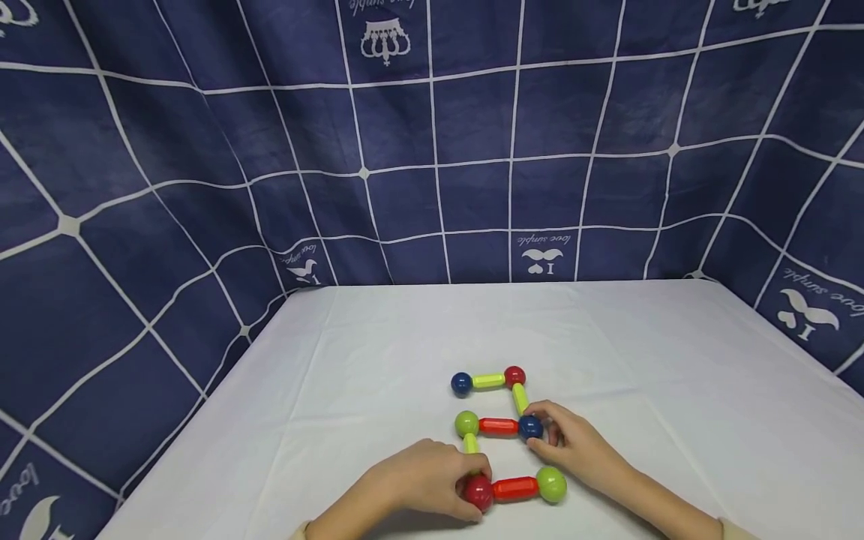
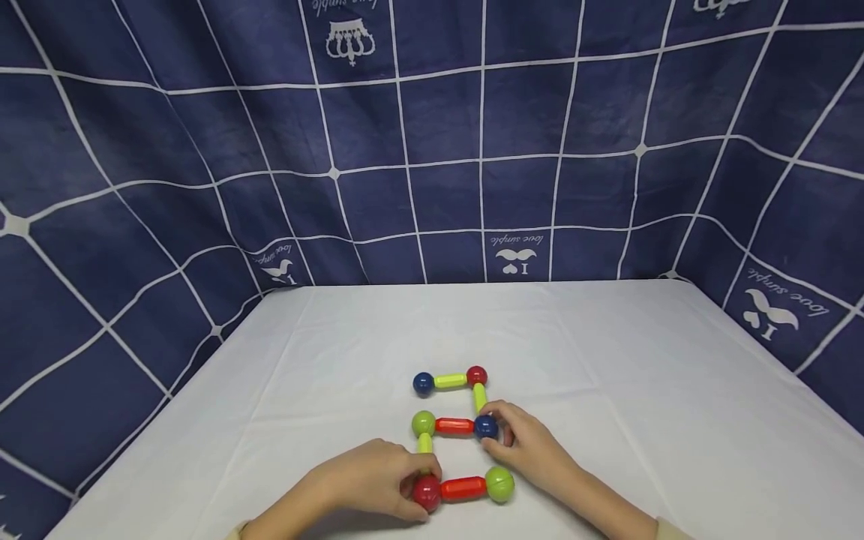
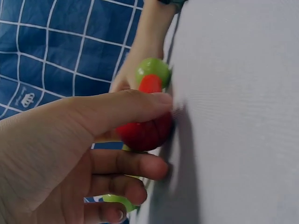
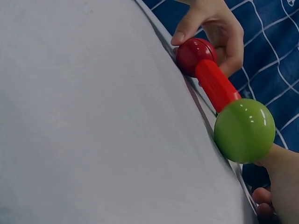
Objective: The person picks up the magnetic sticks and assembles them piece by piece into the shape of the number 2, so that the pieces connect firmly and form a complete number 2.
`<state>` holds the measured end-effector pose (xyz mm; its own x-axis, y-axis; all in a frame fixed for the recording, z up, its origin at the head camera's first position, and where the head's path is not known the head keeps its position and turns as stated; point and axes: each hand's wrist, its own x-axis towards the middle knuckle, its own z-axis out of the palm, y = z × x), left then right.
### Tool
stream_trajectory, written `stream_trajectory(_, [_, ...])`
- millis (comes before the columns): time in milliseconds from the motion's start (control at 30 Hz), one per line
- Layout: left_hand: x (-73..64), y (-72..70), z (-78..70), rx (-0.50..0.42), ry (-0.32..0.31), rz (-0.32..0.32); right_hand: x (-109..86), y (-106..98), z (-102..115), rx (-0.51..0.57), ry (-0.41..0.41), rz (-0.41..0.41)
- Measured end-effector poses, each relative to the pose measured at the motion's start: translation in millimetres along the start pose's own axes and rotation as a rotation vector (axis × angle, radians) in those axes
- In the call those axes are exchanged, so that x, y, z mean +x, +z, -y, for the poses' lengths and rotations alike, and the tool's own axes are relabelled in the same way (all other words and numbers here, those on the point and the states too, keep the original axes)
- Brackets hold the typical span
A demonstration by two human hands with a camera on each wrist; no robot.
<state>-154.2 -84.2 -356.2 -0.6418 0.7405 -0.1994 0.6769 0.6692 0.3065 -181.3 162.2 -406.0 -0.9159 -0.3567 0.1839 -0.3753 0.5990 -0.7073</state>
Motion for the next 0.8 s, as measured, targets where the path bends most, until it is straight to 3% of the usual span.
stream_trajectory(300, [11.2, 1.0, 9.3, -0.026, -0.019, -0.078, 11.2, -5.0, -11.8, -0.008, -0.01, -0.044])
stream_trajectory(533, [23.0, 3.3, 25.1, -0.069, -0.037, -0.144, 32.7, -5.2, -20.6, -0.003, 0.003, -0.06])
stream_trajectory(800, [36.1, -5.7, 40.5, -0.092, -0.099, -0.178, 60.4, -7.1, -25.2, -0.022, 0.029, -0.067])
